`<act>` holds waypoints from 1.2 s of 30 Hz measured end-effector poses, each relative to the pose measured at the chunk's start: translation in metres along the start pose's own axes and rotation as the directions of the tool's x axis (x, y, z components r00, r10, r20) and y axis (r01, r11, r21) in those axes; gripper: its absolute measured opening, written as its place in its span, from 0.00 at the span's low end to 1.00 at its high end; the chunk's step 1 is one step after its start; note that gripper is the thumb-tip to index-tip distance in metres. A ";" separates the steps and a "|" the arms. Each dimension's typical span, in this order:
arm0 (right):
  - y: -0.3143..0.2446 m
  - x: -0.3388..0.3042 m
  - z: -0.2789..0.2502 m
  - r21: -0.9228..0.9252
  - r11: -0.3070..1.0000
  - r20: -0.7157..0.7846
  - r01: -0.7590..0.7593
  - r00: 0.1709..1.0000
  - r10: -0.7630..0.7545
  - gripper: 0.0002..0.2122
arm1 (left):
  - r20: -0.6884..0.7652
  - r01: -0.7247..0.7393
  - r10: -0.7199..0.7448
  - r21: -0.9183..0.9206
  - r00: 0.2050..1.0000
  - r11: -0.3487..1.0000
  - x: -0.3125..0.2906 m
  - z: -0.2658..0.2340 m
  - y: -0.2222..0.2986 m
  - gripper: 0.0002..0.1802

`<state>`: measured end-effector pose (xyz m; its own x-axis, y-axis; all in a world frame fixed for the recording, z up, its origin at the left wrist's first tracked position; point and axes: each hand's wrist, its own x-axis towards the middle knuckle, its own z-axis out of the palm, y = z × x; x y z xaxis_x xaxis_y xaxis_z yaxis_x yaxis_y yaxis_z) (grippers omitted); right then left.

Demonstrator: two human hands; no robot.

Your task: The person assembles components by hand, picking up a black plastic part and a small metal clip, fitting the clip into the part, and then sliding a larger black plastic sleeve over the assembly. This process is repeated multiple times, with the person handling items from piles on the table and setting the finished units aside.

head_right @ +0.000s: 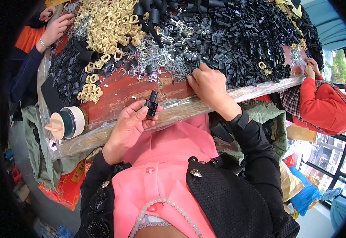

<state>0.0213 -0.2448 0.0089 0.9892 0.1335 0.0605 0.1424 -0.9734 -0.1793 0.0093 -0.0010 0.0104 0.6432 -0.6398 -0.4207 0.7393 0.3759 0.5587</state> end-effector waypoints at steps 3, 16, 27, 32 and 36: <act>0.004 -0.002 -0.003 0.116 0.990 0.038 -0.076 0.997 0.072 0.05 | -0.003 0.000 0.000 0.004 1.000 1.000 0.001 0.000 0.001 0.16; 0.012 0.000 -0.012 0.140 0.930 0.040 0.340 0.936 -0.348 0.10 | 0.014 -0.013 0.013 -0.011 1.000 1.000 -0.001 -0.003 -0.001 0.17; 0.012 -0.003 -0.005 0.181 0.934 -0.027 0.307 0.951 -0.307 0.10 | 0.025 -0.044 0.044 -0.026 0.999 0.999 -0.003 -0.005 -0.002 0.18; 0.002 -0.005 -0.005 0.389 0.906 -0.041 0.170 0.985 -0.167 0.08 | 0.014 -0.084 0.085 -0.057 0.996 0.995 -0.002 -0.009 -0.007 0.16; -0.019 -0.005 -0.001 0.757 0.653 0.004 -0.019 1.000 0.025 0.06 | 0.003 -0.135 0.137 -0.112 0.991 0.984 0.001 -0.007 -0.009 0.15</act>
<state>0.0135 -0.2275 0.0134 0.9926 0.1103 0.0517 0.1002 -0.4972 -0.8618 0.0046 0.0000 0.0004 0.7376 -0.5844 -0.3382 0.6629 0.5315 0.5273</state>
